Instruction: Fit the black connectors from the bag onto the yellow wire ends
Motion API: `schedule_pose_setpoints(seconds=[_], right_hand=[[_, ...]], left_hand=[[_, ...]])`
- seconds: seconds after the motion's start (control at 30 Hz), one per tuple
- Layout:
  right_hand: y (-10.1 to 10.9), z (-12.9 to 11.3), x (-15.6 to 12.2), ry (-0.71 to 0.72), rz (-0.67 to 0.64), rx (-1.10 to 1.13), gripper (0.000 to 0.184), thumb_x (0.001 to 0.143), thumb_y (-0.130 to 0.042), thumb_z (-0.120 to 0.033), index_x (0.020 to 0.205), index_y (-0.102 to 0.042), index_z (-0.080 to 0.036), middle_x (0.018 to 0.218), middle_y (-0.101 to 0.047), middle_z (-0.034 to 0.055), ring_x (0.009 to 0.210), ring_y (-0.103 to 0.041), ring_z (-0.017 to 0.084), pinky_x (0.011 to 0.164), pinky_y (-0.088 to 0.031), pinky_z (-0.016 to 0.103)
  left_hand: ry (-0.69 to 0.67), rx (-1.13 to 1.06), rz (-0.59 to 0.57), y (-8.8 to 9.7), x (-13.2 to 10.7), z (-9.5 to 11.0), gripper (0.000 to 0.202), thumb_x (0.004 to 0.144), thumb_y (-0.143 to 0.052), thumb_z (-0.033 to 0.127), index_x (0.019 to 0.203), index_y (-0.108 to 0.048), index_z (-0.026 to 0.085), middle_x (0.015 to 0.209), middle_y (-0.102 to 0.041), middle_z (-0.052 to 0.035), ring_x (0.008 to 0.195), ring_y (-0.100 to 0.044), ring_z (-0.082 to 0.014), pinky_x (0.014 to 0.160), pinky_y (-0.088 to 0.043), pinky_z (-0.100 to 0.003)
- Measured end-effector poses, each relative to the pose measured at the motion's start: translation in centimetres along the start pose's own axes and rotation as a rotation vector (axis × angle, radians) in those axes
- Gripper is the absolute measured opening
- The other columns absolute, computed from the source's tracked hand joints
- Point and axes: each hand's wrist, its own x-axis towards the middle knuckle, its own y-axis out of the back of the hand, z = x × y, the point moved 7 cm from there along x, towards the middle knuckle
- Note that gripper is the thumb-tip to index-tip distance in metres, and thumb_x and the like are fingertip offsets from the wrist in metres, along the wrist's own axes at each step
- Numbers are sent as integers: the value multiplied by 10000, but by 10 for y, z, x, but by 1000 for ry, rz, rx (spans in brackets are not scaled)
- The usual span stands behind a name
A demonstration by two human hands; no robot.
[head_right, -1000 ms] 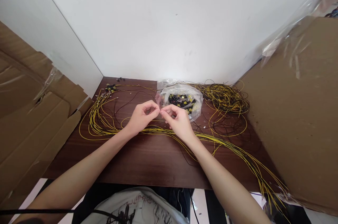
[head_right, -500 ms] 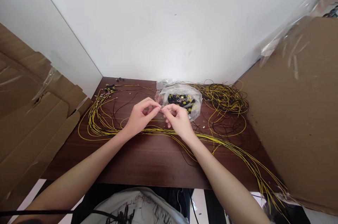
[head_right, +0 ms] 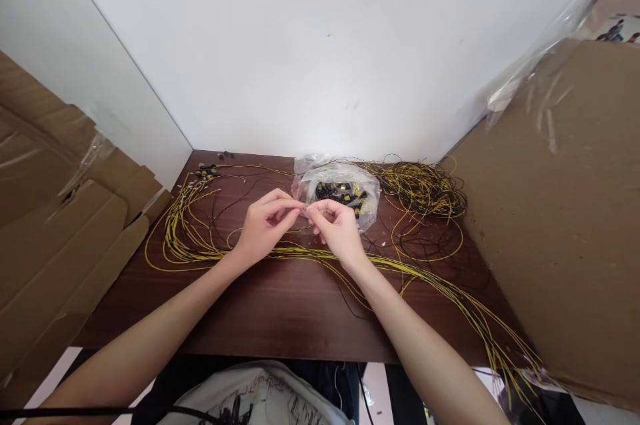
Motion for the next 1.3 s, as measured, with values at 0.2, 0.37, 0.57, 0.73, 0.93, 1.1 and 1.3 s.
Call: schedule_pose_setpoints(seconds=[0.2, 0.37, 0.57, 0.73, 0.93, 1.1, 1.3], right_hand=[[1, 0, -1, -19, 12, -7, 280, 707, -659, -423, 749, -611, -150, 593, -561, -19, 400, -396, 44, 327, -277, 163], [1, -1, -1, -42, 13, 14, 302, 692, -671, -432, 758, -619, -142, 592, -572, -9, 401, -381, 41, 332, -250, 166], [1, -1, -1, -58, 5, 42, 293, 693, -678, -420, 754, -618, -139, 583, -555, -14, 411, -383, 37, 338, -239, 154], [9, -1, 4, -30, 27, 93, 295, 673, -695, -420, 762, -608, -153, 632, -565, -14, 436, -409, 45, 341, -270, 159], [33, -7, 11, 14, 157, 236, 285, 655, -716, -393, 744, -561, -171, 640, -518, -39, 458, -437, 45, 386, -334, 172], [41, -11, 13, 44, 209, 329, 291, 654, -722, -368, 726, -513, -179, 646, -537, -42, 478, -479, 54, 430, -399, 185], [60, -10, 15, 84, 342, 391, 304, 638, -734, -363, 743, -512, -183, 629, -524, -54, 474, -458, 47, 420, -384, 177]], left_hand=[[-65, 11, -3, -1, -1, 5, 182, 838, -526, 180, 915, -690, 165, 821, -588, -38, 601, -445, -75, 543, -371, -206], [-51, -25, -16, -3, -2, 3, 192, 835, -529, 184, 931, -694, 161, 812, -586, -41, 586, -433, -73, 530, -365, -206], [-38, -40, -38, -5, -3, 2, 203, 837, -523, 189, 947, -690, 153, 815, -582, -43, 577, -422, -72, 521, -355, -206], [12, 42, -47, -4, -1, -3, 240, 838, -523, 215, 1037, -650, 173, 826, -596, -32, 596, -451, -86, 571, -391, -215], [34, 121, -286, -21, -5, -7, 258, 863, -511, 305, 1051, -650, 196, 888, -667, -47, 803, -561, -161, 722, -435, -264], [-19, 142, -378, -27, -7, -2, 273, 904, -441, 300, 903, -681, 170, 869, -671, -58, 777, -581, -155, 713, -425, -250], [-42, 215, -360, -22, -6, -7, 282, 910, -429, 302, 930, -682, 179, 897, -675, -61, 800, -598, -163, 722, -432, -248]])
